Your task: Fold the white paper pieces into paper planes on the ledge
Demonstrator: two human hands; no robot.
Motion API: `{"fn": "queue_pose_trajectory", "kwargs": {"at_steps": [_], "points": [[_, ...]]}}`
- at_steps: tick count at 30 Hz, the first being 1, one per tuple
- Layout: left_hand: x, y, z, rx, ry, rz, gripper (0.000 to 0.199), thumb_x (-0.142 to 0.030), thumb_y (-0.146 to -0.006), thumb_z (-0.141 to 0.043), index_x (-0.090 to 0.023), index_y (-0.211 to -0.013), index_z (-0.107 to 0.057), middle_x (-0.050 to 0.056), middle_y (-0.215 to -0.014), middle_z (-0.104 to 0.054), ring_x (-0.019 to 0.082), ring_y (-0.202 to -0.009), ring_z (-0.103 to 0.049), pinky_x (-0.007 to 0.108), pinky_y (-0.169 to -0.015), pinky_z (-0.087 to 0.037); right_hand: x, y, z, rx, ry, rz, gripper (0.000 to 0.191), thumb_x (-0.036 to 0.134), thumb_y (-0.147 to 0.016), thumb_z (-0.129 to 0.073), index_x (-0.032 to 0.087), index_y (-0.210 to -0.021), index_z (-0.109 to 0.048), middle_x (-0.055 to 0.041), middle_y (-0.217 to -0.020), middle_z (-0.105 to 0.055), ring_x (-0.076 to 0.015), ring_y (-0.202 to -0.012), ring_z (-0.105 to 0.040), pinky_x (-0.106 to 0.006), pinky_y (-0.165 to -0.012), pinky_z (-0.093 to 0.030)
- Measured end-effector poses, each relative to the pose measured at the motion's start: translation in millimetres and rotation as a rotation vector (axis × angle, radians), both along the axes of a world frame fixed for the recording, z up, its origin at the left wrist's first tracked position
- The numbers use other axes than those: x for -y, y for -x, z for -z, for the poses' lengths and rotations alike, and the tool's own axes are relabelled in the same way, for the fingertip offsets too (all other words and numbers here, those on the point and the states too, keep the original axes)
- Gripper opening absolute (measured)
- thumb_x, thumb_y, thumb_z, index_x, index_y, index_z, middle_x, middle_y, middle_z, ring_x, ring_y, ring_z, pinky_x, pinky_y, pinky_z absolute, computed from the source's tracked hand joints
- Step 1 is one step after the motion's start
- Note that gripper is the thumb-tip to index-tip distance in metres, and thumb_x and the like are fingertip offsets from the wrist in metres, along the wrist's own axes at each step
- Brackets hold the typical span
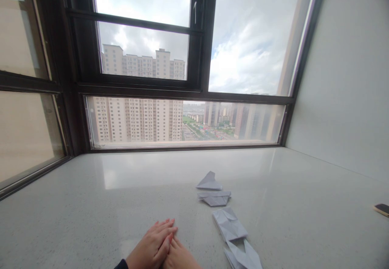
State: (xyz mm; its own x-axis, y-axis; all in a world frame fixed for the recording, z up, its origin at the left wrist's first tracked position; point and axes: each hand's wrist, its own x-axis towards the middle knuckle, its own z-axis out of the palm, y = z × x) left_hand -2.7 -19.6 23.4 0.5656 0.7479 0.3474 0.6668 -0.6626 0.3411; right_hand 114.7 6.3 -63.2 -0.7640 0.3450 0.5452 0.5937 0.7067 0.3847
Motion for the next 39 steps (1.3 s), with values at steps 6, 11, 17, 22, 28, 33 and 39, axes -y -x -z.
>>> {"fn": "queue_pose_trajectory", "kwargs": {"at_steps": [6, 11, 17, 22, 28, 33, 39], "points": [[-1.7, 0.0, 1.3, -0.014, -0.005, -0.003, 0.034, -0.03, -0.082, -0.032, -0.025, -0.104, -0.058, 0.002, -0.115, -0.056, 0.016, -0.107, -0.049, 0.034, -0.092, -0.037, -0.8, -0.1, -0.6, -0.022, -0.044, -0.029, 0.04, 0.017, -0.082, -0.041, 0.002, -0.118, -0.041, -0.0168, -0.109, -0.056, -0.0225, -0.09, -0.058, -0.034, -0.085, -0.042], [-0.4, 0.1, 1.4, 0.028, -0.005, 0.004, 0.033, -0.03, -0.082, -0.034, -0.025, -0.103, -0.058, 0.002, -0.113, -0.057, 0.016, -0.105, -0.051, 0.033, -0.092, -0.037, 0.5, 0.3, -1.9, 0.009, 0.024, -0.001, 0.041, 0.016, -0.081, -0.041, 0.002, -0.12, -0.04, -0.0175, -0.11, -0.055, -0.0227, -0.091, -0.057, -0.037, -0.09, -0.037], [1.5, -0.9, -0.6, 0.034, -0.019, -0.002, 0.033, -0.029, -0.081, -0.035, -0.025, -0.103, -0.059, 0.002, -0.113, -0.057, 0.016, -0.105, -0.051, 0.033, -0.091, -0.037, 0.3, 0.3, -2.1, -0.004, -0.018, -0.001, 0.041, 0.017, -0.082, -0.041, 0.002, -0.12, -0.039, -0.0169, -0.108, -0.056, -0.0224, -0.089, -0.058, -0.035, -0.087, -0.04], [-0.1, -0.1, 2.3, 0.032, -0.049, 0.006, 0.031, -0.028, -0.081, -0.036, -0.025, -0.102, -0.059, 0.003, -0.112, -0.058, 0.016, -0.105, -0.051, 0.033, -0.09, -0.038, -0.1, 0.8, -1.2, -0.012, -0.048, -0.015, 0.041, 0.017, -0.081, -0.041, 0.003, -0.119, -0.04, -0.0164, -0.107, -0.058, -0.0224, -0.088, -0.059, -0.035, -0.085, -0.043], [-3.0, 1.3, 4.7, -0.002, -0.061, 0.016, 0.032, -0.026, -0.081, -0.035, -0.023, -0.103, -0.059, 0.004, -0.112, -0.057, 0.016, -0.105, -0.051, 0.034, -0.089, -0.039, -0.5, 1.2, 0.0, 0.009, -0.017, 0.006, 0.041, 0.017, -0.08, -0.043, 0.004, -0.119, -0.041, -0.0162, -0.109, -0.056, -0.0222, -0.09, -0.058, -0.035, -0.087, -0.041], [-2.2, 1.2, 3.8, 0.017, -0.07, 0.024, 0.031, -0.026, -0.081, -0.036, -0.024, -0.103, -0.059, 0.004, -0.113, -0.057, 0.016, -0.105, -0.051, 0.032, -0.09, -0.038, -0.8, 0.7, 0.4, 0.009, -0.021, 0.005, 0.041, 0.017, -0.081, -0.042, 0.003, -0.119, -0.04, -0.0165, -0.109, -0.056, -0.0219, -0.089, -0.058, -0.034, -0.086, -0.042], [-1.9, 1.2, 1.2, -0.005, -0.045, 0.017, 0.032, -0.027, -0.081, -0.036, -0.024, -0.103, -0.058, 0.004, -0.112, -0.058, 0.017, -0.105, -0.051, 0.033, -0.09, -0.038, 0.5, 0.4, -1.2, -0.014, -0.044, 0.008, 0.04, 0.018, -0.081, -0.041, 0.002, -0.118, -0.041, -0.0165, -0.109, -0.056, -0.0219, -0.09, -0.058, -0.032, -0.085, -0.043]]}}
